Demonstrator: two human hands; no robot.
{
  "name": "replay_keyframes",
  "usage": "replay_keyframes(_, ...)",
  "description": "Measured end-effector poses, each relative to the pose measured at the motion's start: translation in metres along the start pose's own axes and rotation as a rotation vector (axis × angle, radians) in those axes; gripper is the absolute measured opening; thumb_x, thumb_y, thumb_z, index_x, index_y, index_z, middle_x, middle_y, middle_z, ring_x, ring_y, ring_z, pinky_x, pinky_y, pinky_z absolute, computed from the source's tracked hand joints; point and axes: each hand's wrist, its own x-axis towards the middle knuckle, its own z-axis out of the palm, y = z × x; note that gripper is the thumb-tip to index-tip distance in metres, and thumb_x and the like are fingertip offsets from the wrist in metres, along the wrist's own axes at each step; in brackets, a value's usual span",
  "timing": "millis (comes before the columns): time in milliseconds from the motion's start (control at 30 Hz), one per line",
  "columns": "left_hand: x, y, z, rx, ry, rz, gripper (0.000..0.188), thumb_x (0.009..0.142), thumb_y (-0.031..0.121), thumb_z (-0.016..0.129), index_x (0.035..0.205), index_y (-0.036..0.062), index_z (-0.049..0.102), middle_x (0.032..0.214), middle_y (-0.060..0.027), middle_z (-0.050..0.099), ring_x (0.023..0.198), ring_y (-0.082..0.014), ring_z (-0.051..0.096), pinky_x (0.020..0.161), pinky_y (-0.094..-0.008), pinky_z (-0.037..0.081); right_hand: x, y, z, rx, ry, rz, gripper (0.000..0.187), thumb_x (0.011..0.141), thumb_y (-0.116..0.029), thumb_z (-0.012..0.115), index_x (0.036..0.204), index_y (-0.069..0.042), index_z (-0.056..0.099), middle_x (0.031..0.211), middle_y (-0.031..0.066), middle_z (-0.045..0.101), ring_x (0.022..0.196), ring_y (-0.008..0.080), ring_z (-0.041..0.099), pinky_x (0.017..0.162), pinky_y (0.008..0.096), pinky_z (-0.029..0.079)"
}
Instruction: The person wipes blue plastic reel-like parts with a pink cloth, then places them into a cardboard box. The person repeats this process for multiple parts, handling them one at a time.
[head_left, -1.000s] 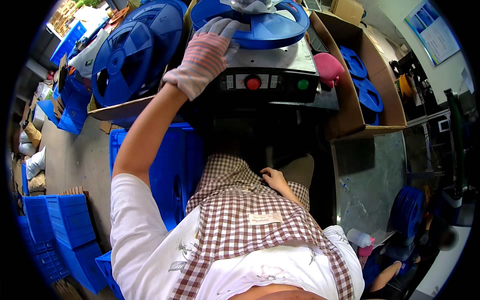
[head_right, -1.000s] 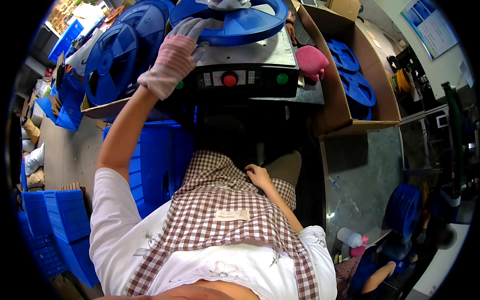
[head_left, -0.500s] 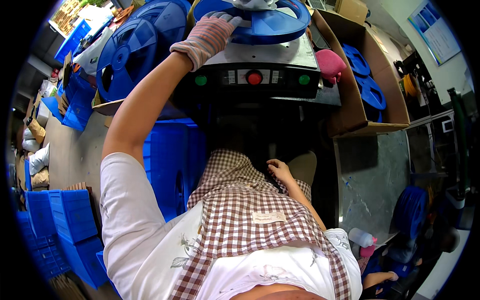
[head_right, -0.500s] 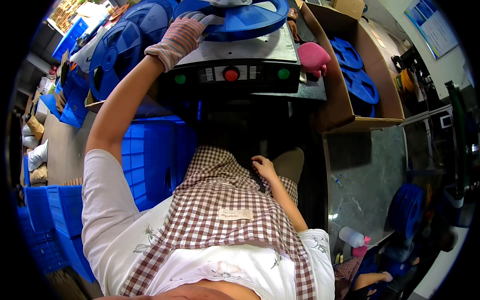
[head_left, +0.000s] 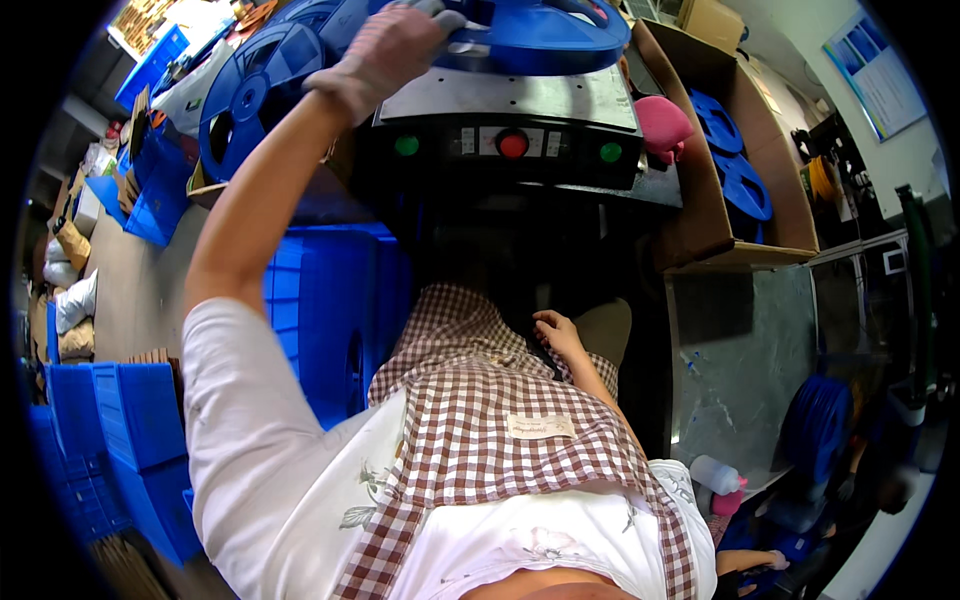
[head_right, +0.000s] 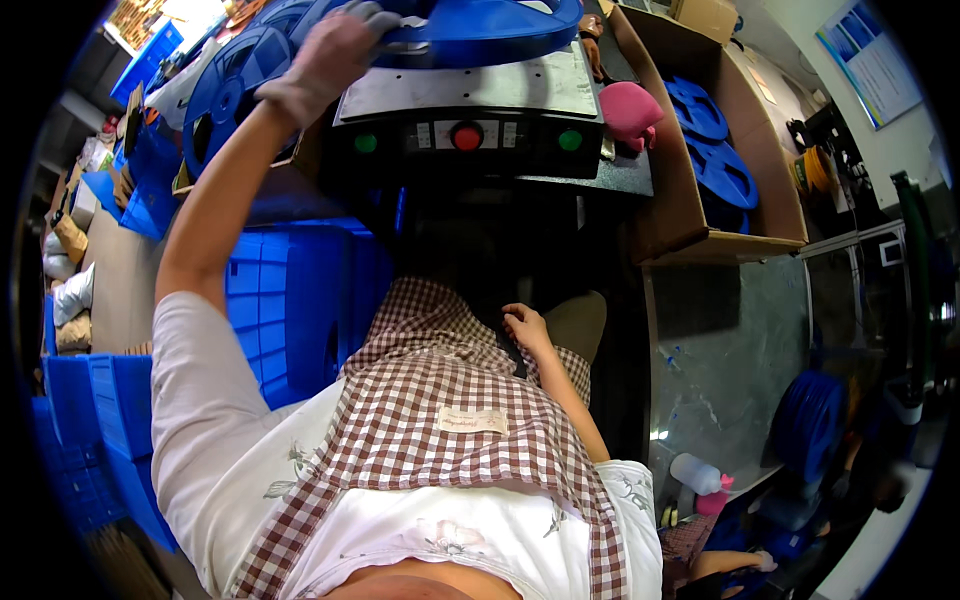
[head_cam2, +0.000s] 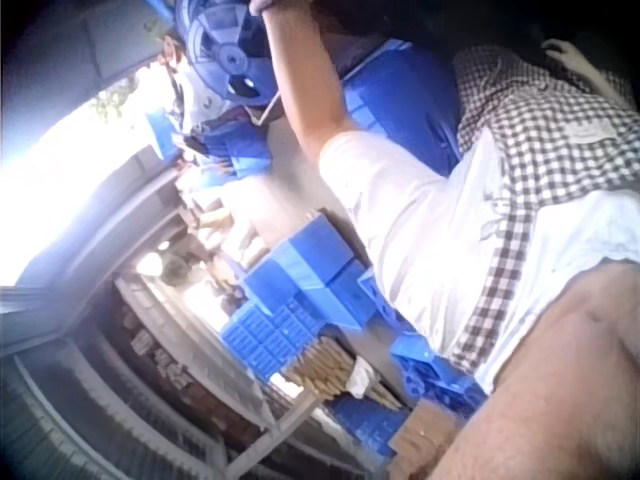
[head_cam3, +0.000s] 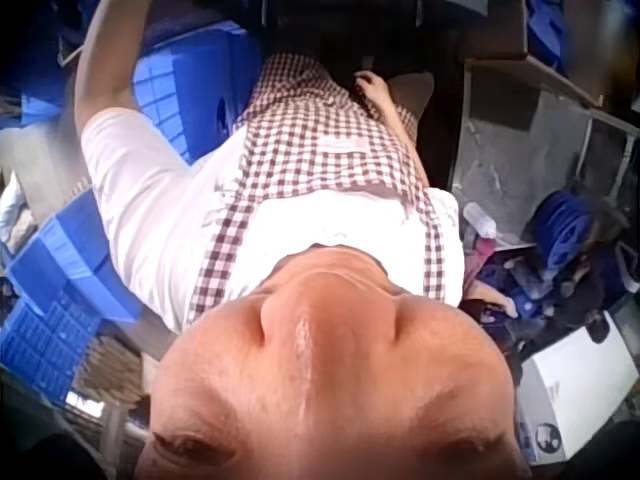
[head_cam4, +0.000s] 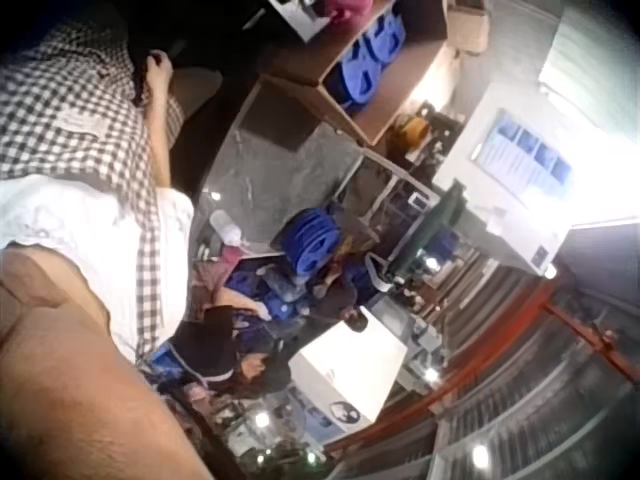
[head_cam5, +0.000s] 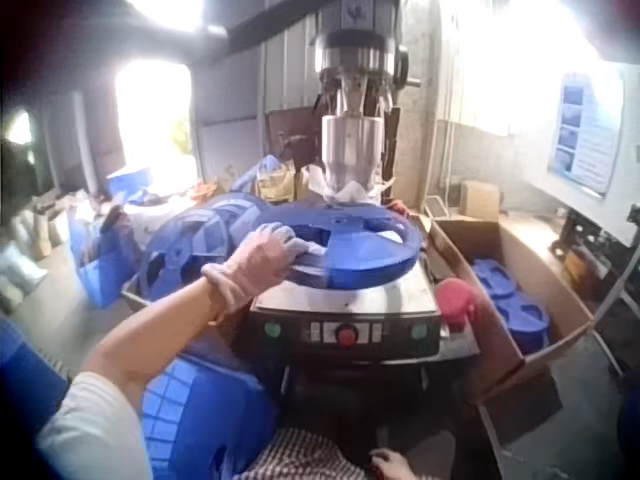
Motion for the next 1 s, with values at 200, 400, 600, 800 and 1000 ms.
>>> replay_keyframes(200, -0.215, -0.01, -0.189, -0.365, 0.062, 0.062, 0.033, 0.078, 0.01, 0.064, 0.11, 0.0019, 0.062, 0.101, -0.015, 0.062, 0.098, -0.0323, 0.062, 0.088, -0.04, 0.047, 0.014, 0.0, 0.01, 0.051, -0.066, 0.006, 0.024, 0.092, -0.012, 0.058, 0.114, -0.003, 0.063, 0.085, 0.0047, 0.065, 0.07, 0.0104, 0.059, 0.057, 0.0234, 0.047)
replay_keyframes(400, -0.454, 0.02, -0.284, -0.652, 0.043, -0.881, 0.05, 0.098, 0.034, 0.052, 0.136, 0.0039, 0.046, 0.123, -0.0181, 0.06, 0.113, -0.026, 0.06, 0.09, -0.0343, 0.054, 0.041, 0.015, -0.005, 0.022, -0.127, 0.145, 0.023, 0.094, -0.013, 0.058, 0.115, -0.006, 0.062, 0.084, 0.0013, 0.064, 0.07, 0.0085, 0.059, 0.058, 0.021, 0.047)
replay_keyframes(600, -0.605, 0.138, -0.044, -0.121, -0.313, -1.237, 0.04, 0.085, 0.012, 0.058, 0.124, 0.0061, 0.059, 0.106, -0.0187, 0.065, 0.095, -0.0345, 0.063, 0.083, -0.0414, 0.052, 0.066, 0.016, -0.031, -0.055, -0.126, 0.163, 0.025, 0.093, -0.013, 0.06, 0.116, -0.004, 0.061, 0.083, 0.0004, 0.063, 0.067, 0.0079, 0.057, 0.057, 0.0201, 0.044)
replay_keyframes(800, -0.632, 0.262, 0.128, -0.696, -0.468, -1.663, 0.031, 0.087, 0.018, 0.06, 0.115, 0.0062, 0.059, 0.103, -0.018, 0.067, 0.095, -0.0353, 0.064, 0.086, -0.0381, 0.051, 0.058, 0.035, -0.061, -0.123, -0.138, 0.106, 0.025, 0.092, -0.011, 0.06, 0.116, -0.001, 0.06, 0.083, 0.0005, 0.063, 0.067, 0.0075, 0.054, 0.06, 0.0216, 0.043)
replay_keyframes(1000, -0.586, 0.302, 0.155, -0.671, -0.948, -1.716, 0.039, 0.094, 0.03, 0.05, 0.126, 0.0096, 0.053, 0.119, -0.0211, 0.061, 0.112, -0.0403, 0.056, 0.095, -0.0446, 0.046, 0.045, 0.032, -0.052, -0.192, -0.104, 0.105, 0.031, 0.09, -0.008, 0.059, 0.118, 0.004, 0.056, 0.078, 0.0025, 0.06, 0.065, 0.0099, 0.052, 0.06, 0.0234, 0.043)
